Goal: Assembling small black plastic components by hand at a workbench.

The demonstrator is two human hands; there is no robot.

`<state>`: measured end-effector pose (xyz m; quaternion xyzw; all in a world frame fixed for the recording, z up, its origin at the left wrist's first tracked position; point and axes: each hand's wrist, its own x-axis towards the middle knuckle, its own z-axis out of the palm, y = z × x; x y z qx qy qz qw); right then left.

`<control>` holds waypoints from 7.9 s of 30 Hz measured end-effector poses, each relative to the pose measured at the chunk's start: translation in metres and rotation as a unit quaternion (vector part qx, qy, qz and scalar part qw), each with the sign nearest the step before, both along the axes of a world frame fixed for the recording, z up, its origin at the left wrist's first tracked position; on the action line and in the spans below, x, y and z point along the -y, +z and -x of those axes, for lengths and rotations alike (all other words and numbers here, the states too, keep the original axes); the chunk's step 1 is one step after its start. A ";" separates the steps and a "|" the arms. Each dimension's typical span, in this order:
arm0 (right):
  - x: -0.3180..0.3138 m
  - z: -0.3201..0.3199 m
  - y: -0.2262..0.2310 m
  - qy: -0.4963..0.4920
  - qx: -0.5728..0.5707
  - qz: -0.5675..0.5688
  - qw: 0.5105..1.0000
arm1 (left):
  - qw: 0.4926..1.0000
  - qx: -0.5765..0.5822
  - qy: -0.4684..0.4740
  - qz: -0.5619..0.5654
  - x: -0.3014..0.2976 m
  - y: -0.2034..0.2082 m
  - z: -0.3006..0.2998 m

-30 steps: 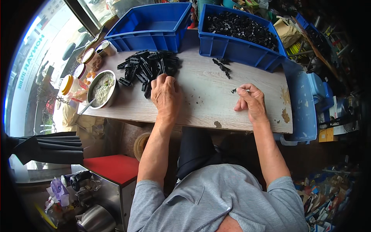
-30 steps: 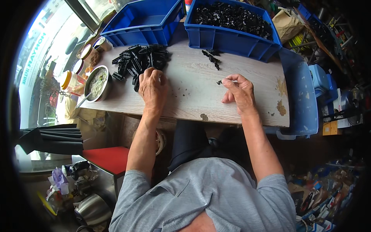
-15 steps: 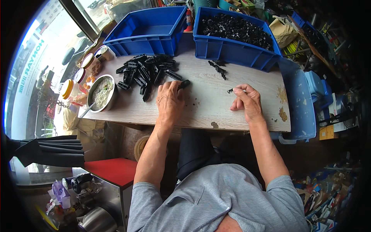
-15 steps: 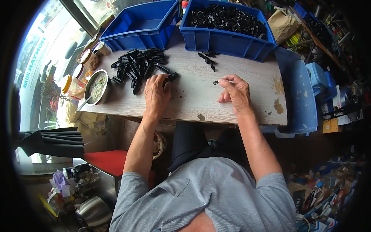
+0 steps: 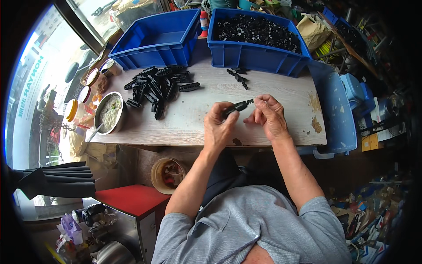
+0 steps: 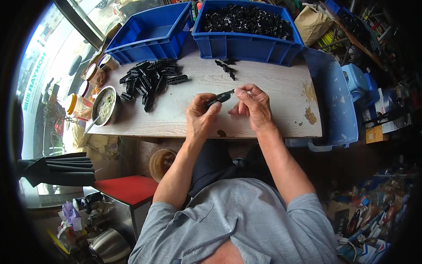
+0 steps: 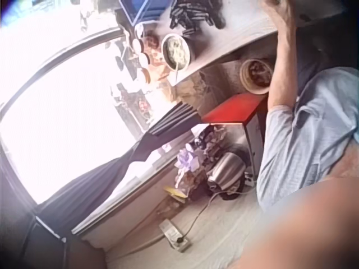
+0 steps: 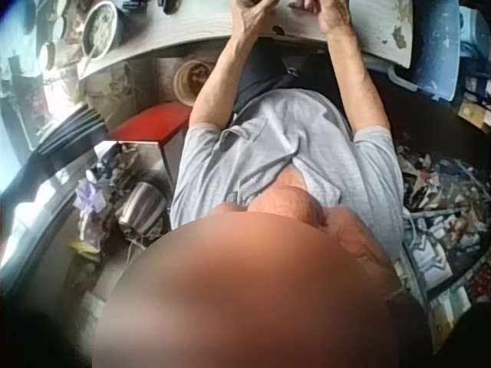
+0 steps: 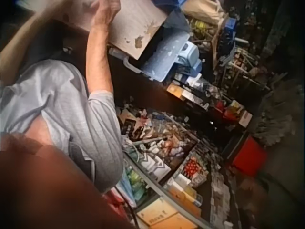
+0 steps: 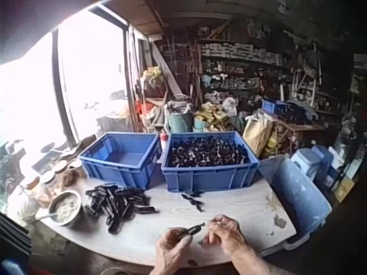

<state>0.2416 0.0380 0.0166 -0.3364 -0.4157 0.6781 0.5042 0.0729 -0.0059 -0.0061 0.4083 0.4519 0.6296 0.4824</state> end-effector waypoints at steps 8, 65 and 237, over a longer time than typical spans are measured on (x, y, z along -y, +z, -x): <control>-0.001 -0.002 -0.003 -0.013 0.014 0.001 1.000 | 0.992 0.099 -0.079 0.012 -0.007 0.011 -0.029; -0.052 -0.172 0.010 -0.426 0.056 0.166 0.888 | 0.723 -0.674 0.060 -0.139 -0.056 0.002 0.081; -0.071 0.010 0.023 -0.019 0.488 0.028 0.872 | 0.995 -0.083 0.057 -0.012 0.010 -0.001 0.011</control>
